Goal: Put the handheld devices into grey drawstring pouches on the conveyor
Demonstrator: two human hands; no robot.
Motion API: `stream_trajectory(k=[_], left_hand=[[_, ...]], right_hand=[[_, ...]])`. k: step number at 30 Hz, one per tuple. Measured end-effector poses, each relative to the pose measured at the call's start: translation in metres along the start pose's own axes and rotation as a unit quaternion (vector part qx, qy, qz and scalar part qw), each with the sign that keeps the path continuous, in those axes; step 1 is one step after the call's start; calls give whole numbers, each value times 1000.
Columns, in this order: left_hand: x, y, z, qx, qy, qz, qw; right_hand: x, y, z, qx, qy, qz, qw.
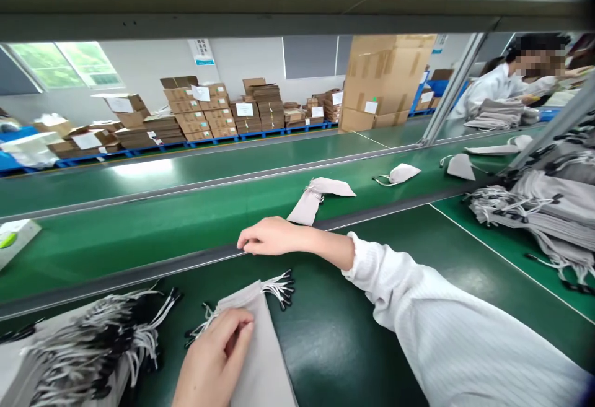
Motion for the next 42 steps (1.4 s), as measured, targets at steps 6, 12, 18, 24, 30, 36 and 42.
stream_trajectory(k=[6, 12, 18, 24, 30, 36, 42], left_hand=[[-1, -4, 0, -23, -21, -57, 998], [6, -4, 2, -29, -26, -64, 997], [14, -7, 9, -14, 5, -61, 998], [14, -10, 12, 0, 11, -52, 999], [15, -11, 12, 2, 14, -60, 998], [14, -12, 13, 6, 19, -71, 997], [12, -13, 14, 9, 14, -76, 997]], right_hand=[[20, -36, -8, -52, 1, -17, 999], [30, -50, -9, -32, 0, -26, 999], [27, -58, -6, -24, -1, -29, 999], [34, -68, -8, -42, -23, -30, 998], [34, -70, -8, -57, -26, -24, 998], [30, -68, -7, -65, -32, -27, 997], [34, -72, -7, -74, -34, -30, 996]])
Point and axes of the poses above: each hand's wrist, its own z-axis away from the middle knuckle, its own y-axis out of the back of the hand, x = y × z, the point moved 1 cm from there along -z, towards the middle knuckle, and after that the axes turned 1 degree about -x, right-handed, at the moved point
